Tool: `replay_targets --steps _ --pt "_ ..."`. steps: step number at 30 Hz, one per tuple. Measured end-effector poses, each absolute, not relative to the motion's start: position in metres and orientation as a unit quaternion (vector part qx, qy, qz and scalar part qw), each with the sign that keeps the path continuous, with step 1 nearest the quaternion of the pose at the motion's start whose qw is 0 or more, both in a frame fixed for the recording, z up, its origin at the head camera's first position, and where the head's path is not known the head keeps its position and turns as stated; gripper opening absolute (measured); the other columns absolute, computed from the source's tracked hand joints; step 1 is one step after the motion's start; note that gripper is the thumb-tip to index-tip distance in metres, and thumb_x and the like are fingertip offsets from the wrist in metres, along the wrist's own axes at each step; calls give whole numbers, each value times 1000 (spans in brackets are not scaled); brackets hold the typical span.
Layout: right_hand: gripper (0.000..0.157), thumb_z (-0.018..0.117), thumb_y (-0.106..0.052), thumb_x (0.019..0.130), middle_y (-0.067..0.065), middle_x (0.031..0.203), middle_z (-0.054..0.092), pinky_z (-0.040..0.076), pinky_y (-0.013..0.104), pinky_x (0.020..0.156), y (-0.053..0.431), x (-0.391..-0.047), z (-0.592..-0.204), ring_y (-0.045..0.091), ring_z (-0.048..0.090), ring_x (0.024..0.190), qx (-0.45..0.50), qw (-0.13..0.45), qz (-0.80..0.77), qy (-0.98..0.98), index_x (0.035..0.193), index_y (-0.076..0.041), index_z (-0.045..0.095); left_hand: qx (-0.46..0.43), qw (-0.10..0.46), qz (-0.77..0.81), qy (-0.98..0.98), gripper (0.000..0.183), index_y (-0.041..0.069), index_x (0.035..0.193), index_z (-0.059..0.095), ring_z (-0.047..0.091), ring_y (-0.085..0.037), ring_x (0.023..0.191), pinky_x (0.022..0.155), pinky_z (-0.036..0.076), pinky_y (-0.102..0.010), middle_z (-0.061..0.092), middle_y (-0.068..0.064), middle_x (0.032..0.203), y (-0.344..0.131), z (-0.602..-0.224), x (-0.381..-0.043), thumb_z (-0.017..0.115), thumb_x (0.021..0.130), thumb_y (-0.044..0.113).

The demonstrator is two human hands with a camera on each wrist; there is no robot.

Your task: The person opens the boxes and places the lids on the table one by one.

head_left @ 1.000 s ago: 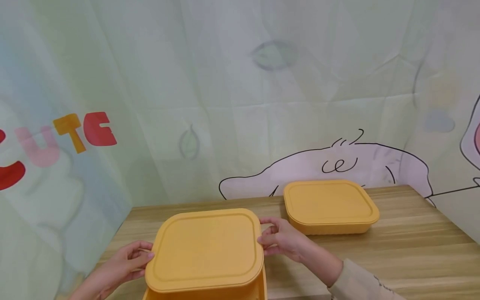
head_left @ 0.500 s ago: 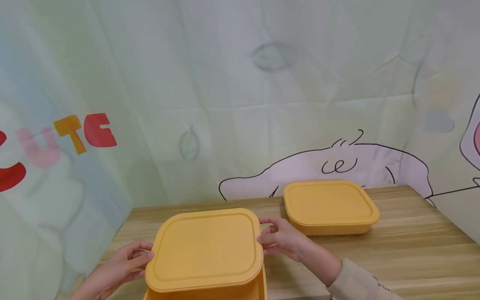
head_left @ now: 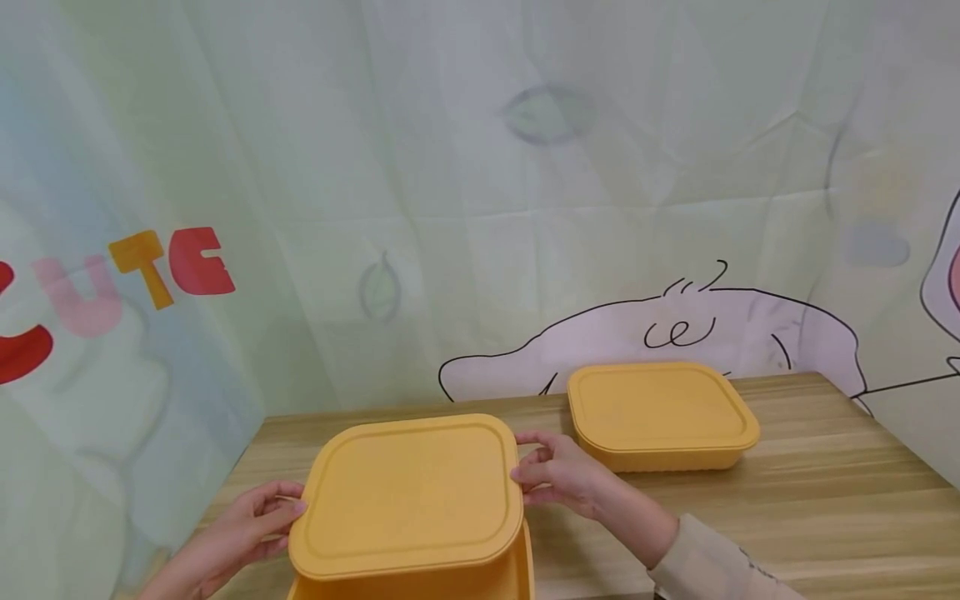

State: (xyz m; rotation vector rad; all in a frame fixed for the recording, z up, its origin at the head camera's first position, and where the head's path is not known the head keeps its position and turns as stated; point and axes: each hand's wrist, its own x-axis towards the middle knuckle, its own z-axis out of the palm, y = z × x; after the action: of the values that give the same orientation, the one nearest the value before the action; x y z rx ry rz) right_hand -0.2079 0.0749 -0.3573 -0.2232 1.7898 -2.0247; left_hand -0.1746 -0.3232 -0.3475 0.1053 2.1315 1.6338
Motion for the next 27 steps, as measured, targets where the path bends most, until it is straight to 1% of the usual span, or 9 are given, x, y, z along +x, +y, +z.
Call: replay_targets --steps 8,16,27 --pt "54 61 6 83 10 87 54 55 28 61 74 -211 -359 15 59 68 -78 214 -729 646 132 7 36 43 217 589 777 43 -12 124 38 59 -13 82 72 52 -25 57 -3 97 -322 -348 -176 49 98 20" --pt "53 62 5 84 11 88 54 55 30 63 73 -216 -360 16 59 69 -74 210 -722 655 132 6 38 61 226 607 759 35 -7 122 43 60 -13 82 73 52 -25 59 -2 97 -324 -349 -180 45 100 20" --pt "52 62 5 84 13 91 54 55 28 63 72 -219 -360 16 59 70 -70 210 -718 660 131 7 38 61 217 604 764 39 -10 123 41 60 -13 82 73 52 -26 58 -3 97 -323 -349 -182 46 99 21"
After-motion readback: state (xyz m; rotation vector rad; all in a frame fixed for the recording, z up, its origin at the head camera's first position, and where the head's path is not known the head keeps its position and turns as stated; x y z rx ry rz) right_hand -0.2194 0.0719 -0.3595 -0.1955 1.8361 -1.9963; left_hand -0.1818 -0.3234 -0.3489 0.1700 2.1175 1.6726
